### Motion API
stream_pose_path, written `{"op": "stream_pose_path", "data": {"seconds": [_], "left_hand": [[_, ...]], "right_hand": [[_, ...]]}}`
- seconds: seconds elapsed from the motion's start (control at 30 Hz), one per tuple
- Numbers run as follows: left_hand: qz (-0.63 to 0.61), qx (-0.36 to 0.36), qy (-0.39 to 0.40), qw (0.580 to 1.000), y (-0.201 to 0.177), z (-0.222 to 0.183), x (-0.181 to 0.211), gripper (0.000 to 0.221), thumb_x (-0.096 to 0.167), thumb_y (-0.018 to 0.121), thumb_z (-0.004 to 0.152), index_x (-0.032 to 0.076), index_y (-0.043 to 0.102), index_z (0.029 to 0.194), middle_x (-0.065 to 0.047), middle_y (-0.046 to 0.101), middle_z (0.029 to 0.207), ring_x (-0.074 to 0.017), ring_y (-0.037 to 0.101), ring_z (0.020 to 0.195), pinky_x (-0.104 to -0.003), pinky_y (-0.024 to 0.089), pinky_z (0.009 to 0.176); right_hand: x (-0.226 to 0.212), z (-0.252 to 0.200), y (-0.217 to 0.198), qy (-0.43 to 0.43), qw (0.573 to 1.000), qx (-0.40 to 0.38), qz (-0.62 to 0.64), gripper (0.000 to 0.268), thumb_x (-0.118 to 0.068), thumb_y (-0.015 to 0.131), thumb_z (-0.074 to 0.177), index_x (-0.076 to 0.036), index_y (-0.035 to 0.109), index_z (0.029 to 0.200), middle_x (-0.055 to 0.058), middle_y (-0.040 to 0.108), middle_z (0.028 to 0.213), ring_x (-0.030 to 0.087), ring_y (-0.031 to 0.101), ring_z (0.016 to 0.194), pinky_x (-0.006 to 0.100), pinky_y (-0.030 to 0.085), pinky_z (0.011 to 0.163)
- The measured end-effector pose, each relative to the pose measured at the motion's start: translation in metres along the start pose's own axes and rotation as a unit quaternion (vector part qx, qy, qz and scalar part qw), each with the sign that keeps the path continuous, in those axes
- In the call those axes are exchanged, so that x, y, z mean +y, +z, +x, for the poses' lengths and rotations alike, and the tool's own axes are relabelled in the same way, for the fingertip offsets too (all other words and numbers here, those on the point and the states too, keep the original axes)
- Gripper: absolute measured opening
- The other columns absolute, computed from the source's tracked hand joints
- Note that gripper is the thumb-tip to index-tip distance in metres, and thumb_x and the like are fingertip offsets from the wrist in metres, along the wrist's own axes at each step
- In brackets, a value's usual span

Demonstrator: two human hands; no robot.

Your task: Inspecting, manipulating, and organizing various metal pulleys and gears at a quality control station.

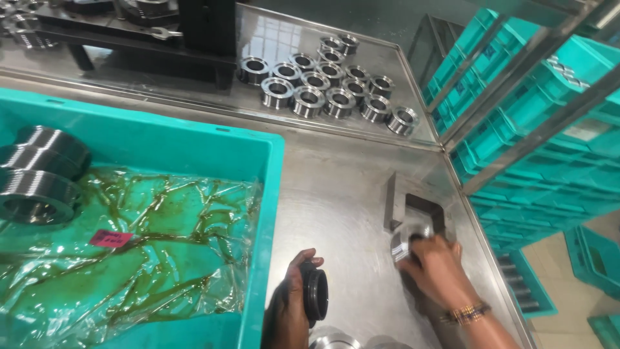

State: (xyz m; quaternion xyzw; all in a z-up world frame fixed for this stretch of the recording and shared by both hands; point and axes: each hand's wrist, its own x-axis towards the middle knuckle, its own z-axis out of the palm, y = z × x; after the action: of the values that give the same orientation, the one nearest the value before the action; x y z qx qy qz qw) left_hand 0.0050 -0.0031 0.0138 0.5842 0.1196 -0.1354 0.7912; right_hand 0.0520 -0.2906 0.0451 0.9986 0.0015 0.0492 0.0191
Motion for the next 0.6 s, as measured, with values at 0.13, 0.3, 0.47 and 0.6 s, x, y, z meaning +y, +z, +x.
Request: {"op": "stream_pose_path", "data": {"seconds": [0.13,0.3,0.47,0.6], "left_hand": [[-0.044,0.015,0.109,0.993,0.001,0.024,-0.043,0.066,0.054,0.026,0.100,0.015,0.063,0.138,-0.007,0.076,0.116,-0.0128,0.068,0.090,-0.025,0.053,0.076],[-0.117,0.043,0.105,0.987,0.011,0.045,-0.079,0.063,0.055,0.033,0.098,0.011,0.068,0.129,-0.009,0.076,0.109,-0.0158,0.071,0.101,-0.031,0.057,0.083],[-0.151,0.104,0.136,0.974,0.032,0.088,-0.143,0.063,0.056,0.046,0.094,0.007,0.072,0.122,-0.009,0.079,0.102,-0.0152,0.072,0.101,-0.030,0.052,0.091],[-0.246,0.098,0.175,0.948,0.080,0.208,-0.329,0.066,0.057,0.050,0.093,0.001,0.073,0.120,-0.011,0.076,0.095,-0.0150,0.060,0.081,-0.030,0.049,0.080]], "right_hand": [[-0.015,-0.016,-0.014,-0.024,0.988,-0.085,0.124,0.033,-0.035,0.089,0.073,-0.010,0.078,0.092,0.009,0.072,0.081,0.025,0.064,0.091,0.041,0.042,0.090],[-0.053,0.041,-0.036,-0.168,0.961,0.005,0.219,0.033,-0.022,0.082,0.071,-0.004,0.076,0.098,0.011,0.074,0.090,0.030,0.067,0.086,0.042,0.049,0.078],[-0.077,0.188,-0.001,-0.170,0.960,0.106,0.197,0.037,-0.029,0.086,0.073,-0.013,0.078,0.105,0.013,0.073,0.105,0.033,0.068,0.096,0.045,0.053,0.082],[-0.108,0.268,0.005,-0.152,0.982,0.063,0.089,0.032,-0.033,0.086,0.073,-0.017,0.081,0.100,0.008,0.077,0.099,0.029,0.068,0.102,0.055,0.042,0.093]]}}
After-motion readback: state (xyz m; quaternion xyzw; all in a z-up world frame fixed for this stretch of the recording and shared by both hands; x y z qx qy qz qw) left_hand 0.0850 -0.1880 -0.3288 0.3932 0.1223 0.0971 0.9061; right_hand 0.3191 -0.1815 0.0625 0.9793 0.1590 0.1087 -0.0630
